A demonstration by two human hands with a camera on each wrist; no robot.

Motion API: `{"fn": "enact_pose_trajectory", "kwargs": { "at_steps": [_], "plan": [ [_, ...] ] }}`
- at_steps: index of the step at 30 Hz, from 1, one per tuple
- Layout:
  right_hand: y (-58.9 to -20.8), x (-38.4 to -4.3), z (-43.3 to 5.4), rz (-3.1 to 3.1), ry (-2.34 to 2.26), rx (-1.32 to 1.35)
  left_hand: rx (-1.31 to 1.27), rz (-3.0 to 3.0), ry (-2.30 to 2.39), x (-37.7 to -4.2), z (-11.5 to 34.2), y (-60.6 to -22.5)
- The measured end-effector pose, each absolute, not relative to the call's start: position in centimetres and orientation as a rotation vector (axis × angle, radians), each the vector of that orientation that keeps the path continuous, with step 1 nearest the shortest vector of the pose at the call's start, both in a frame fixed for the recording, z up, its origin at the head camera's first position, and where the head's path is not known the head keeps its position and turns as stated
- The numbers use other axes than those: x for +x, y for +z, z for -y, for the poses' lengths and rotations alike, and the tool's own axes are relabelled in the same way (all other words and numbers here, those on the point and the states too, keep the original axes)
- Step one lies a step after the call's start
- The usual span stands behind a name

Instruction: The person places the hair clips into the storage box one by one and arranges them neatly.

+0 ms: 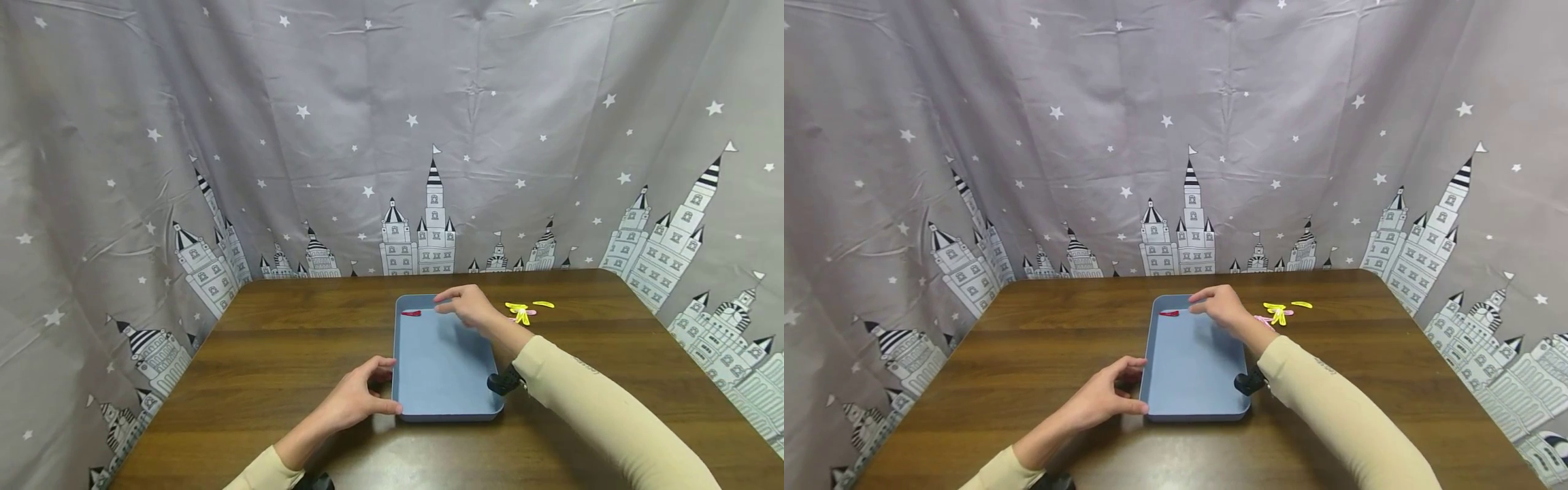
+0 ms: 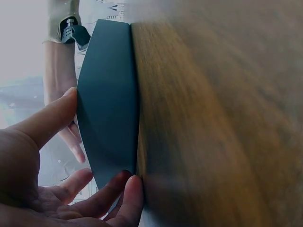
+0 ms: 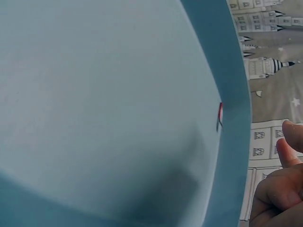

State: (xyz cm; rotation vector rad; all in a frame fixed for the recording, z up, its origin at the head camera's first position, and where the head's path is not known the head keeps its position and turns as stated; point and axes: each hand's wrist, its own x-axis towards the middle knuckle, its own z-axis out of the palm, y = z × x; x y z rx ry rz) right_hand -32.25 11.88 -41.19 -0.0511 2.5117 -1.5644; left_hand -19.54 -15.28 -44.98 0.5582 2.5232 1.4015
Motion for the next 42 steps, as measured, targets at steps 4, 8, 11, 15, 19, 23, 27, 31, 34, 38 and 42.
{"fn": "enact_pose_trajectory", "kwargs": {
  "at_steps": [4, 8, 11, 15, 19, 23, 27, 31, 34, 38, 42],
  "plan": [
    [-40.8, -32.1, -13.0, -2.532, -1.569, -0.049, 0.563, -2.519, 1.401, -19.5, 15.4, -45.1],
    [-40.5, -32.1, -14.5, -2.556, -1.575, -0.035, 0.569, -2.523, 1.394, -19.6, 15.4, -45.1],
    [-40.3, -32.0, -15.6, -2.555, -1.585, -0.022, 0.578, -2.531, 1.389, -19.6, 15.5, -45.2],
    [-40.1, -31.7, -17.1, -2.543, -1.606, -0.012, 0.579, -2.530, 1.395, -19.5, 15.4, -45.1],
    [-40.1, -31.5, -18.6, -2.524, -1.629, -0.017, 0.583, -2.531, 1.401, -19.4, 15.3, -45.0],
    [-40.2, -31.5, -20.1, -2.530, -1.635, 0.003, 0.583, -2.535, 1.400, -19.4, 15.3, -44.9],
    [-40.2, -31.7, -21.6, -2.523, -1.659, 0.018, 0.571, -2.531, 1.392, -19.4, 15.3, -44.9],
    [-40.4, -31.9, -22.8, -2.515, -1.695, 0.028, 0.570, -2.523, 1.389, -19.5, 15.4, -45.0],
    [-40.6, -32.0, -23.5, -2.526, -1.700, 0.052, 0.571, -2.517, 1.394, -19.5, 15.5, -45.0],
    [-40.7, -32.0, -24.3, -2.529, -1.713, 0.109, 0.568, -2.518, 1.395, -19.6, 15.6, -45.0],
    [-40.9, -32.2, -25.4, -2.529, -1.726, 0.153, 0.567, -2.524, 1.391, -19.7, 15.5, -45.0]
  ]
}}
